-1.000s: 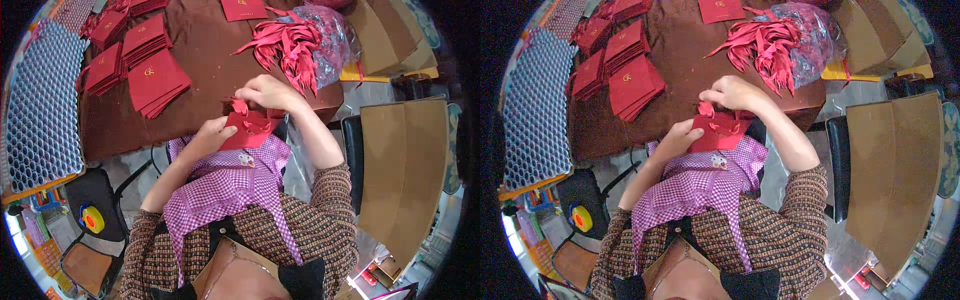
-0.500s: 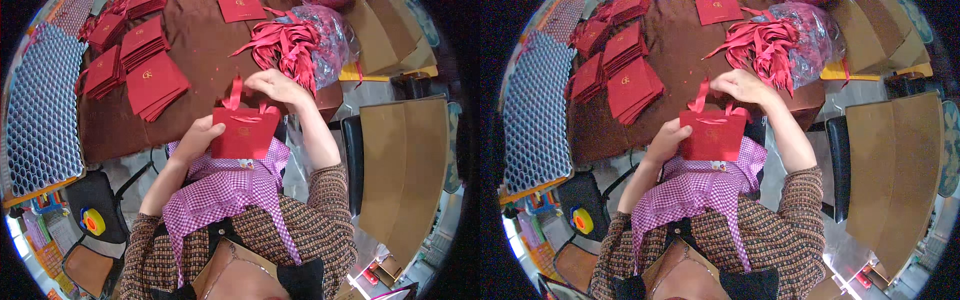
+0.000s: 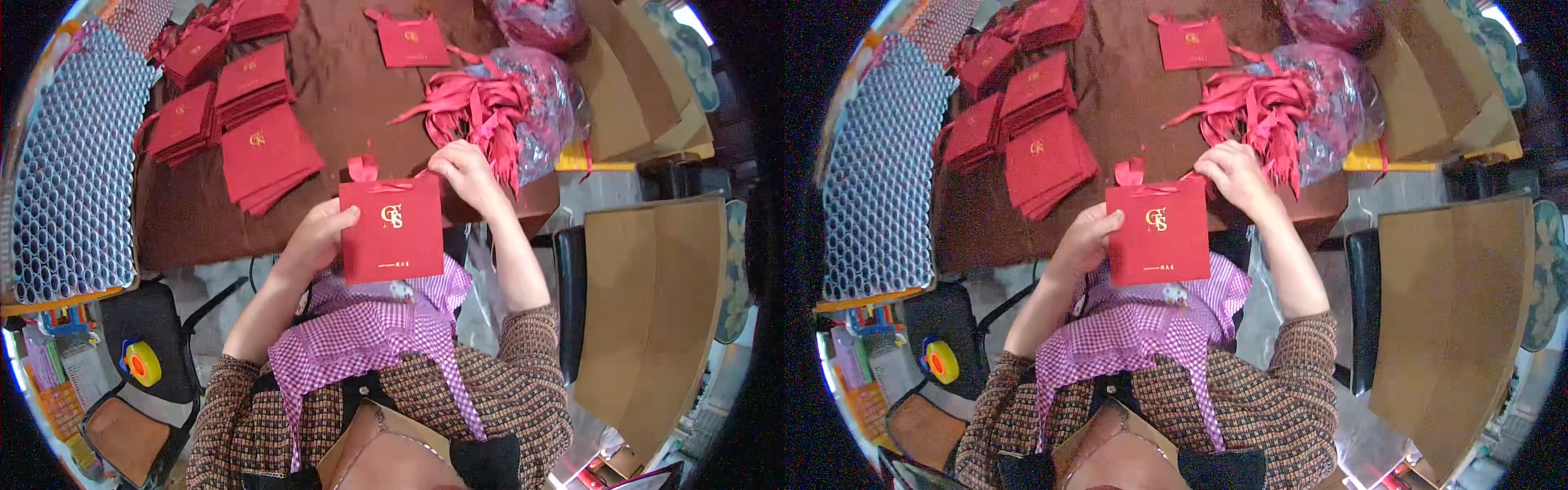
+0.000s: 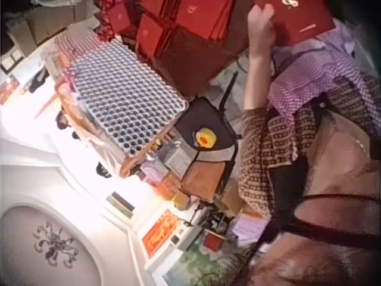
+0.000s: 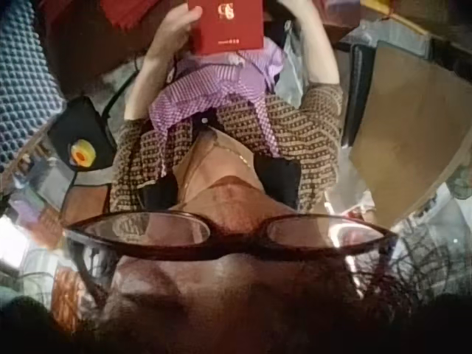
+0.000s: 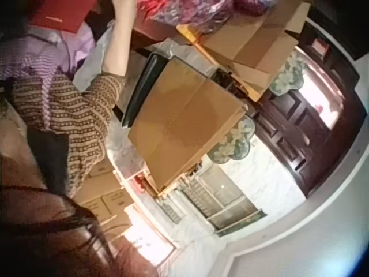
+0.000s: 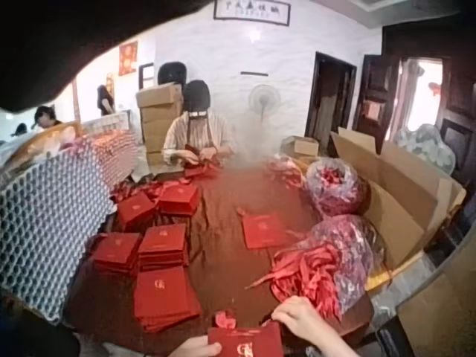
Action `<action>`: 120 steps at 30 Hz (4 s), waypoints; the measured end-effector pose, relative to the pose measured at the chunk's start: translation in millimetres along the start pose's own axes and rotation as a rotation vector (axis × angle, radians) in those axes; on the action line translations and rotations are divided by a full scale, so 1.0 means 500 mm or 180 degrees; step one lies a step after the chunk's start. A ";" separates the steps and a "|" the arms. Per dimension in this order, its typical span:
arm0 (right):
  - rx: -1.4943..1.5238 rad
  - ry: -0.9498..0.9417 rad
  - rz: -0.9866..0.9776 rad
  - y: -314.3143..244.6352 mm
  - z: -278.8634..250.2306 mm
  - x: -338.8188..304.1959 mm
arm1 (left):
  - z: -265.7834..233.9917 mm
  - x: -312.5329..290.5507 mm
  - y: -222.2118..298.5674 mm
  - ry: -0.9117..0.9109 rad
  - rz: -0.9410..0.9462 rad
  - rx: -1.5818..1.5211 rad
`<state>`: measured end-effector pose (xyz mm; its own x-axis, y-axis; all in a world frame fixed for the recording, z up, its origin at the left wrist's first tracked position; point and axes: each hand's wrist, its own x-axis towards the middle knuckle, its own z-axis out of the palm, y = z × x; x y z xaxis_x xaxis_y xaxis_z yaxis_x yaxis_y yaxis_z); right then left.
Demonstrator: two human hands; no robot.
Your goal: The person assembles paper gift bags by folding them and attaching ribbon handles by hand on a table.
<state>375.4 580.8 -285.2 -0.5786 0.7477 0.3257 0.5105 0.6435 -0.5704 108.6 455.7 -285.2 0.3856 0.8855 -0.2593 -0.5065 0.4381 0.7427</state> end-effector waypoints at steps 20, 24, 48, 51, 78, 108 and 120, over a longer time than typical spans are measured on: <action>-0.2079 -0.0510 -0.1385 -0.148 -0.071 0.222 | -0.011 0.112 0.120 -0.0047 0.1175 -0.1248; -0.2278 0.0833 -0.1073 -0.047 -0.110 0.345 | -0.005 0.073 0.080 0.0328 0.0823 -0.0123; -0.1473 -0.0276 -0.0443 0.119 0.065 0.361 | -0.283 -0.021 0.264 0.2594 0.2538 0.5553; -0.1388 -0.0695 -0.0389 0.058 0.049 0.289 | -0.282 -0.001 0.271 0.2021 0.0901 0.5649; 0.1924 0.1172 0.0693 -0.134 0.054 0.059 | -0.044 0.025 0.255 0.1065 0.0786 0.3728; -0.0703 0.0632 0.0428 -0.112 0.138 -0.022 | -0.059 0.143 -0.043 0.0562 0.0132 0.1423; -0.0703 0.0617 0.0267 -0.114 0.140 -0.006 | -0.059 0.142 -0.058 0.0810 0.0299 0.1566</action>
<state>303.4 530.5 -306.2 -0.4073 0.8035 0.4342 0.6896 0.5823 -0.4306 127.9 510.6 -343.5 0.1272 0.9534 -0.2737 -0.0868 0.2856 0.9544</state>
